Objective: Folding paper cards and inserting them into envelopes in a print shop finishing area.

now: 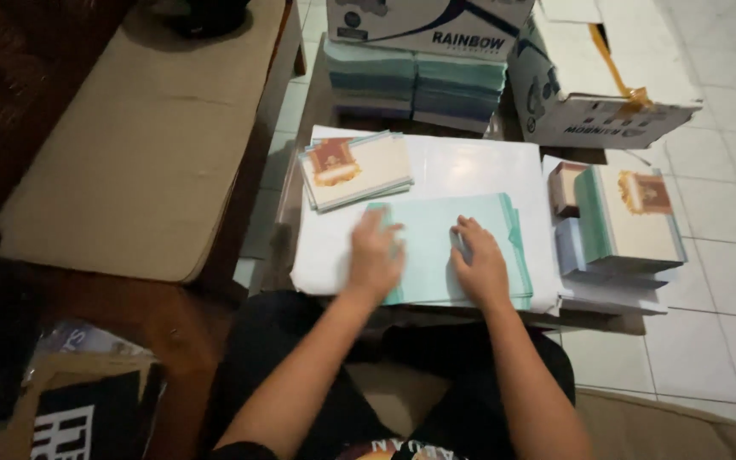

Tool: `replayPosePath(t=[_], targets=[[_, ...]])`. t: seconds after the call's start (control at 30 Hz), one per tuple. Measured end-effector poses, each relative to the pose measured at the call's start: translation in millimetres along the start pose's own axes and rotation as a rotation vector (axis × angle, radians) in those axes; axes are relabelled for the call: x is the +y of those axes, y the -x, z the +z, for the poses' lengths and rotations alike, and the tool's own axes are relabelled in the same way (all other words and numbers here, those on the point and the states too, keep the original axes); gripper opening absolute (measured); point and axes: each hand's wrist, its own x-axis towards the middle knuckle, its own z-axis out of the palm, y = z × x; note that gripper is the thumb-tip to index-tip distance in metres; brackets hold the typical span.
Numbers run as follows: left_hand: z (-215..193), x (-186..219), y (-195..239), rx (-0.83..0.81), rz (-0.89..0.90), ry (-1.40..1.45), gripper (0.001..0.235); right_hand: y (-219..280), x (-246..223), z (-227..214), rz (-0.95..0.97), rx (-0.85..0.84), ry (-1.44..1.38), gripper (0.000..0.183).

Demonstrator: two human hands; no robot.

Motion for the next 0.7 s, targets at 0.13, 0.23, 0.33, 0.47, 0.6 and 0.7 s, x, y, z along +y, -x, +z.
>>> replayPosePath(t=[0.13,0.23,0.33,0.47,0.6,0.7], targets=[[3,66,-5,-0.255,0.123,-0.107,0.033,3,8,5,-0.019,-0.005,0.033,0.044],[28,67,-1,-0.401,0.093,-0.221,0.052,4,3,1,-0.001,0.011,-0.011,0.043],[24,73,-6,-0.591,0.041,-0.273,0.062,2,12,10,-0.001,0.059,0.026,0.046],[19,75,-7,-0.642,0.010,-0.291,0.065,5,21,20,-0.056,0.121,0.062,0.047],[31,69,-2,-0.623,0.021,-0.344,0.066,2,27,24,-0.095,0.161,0.083,0.047],[29,72,-3,-0.625,0.023,-0.364,0.065,1,31,28,-0.098,0.165,0.076,0.044]])
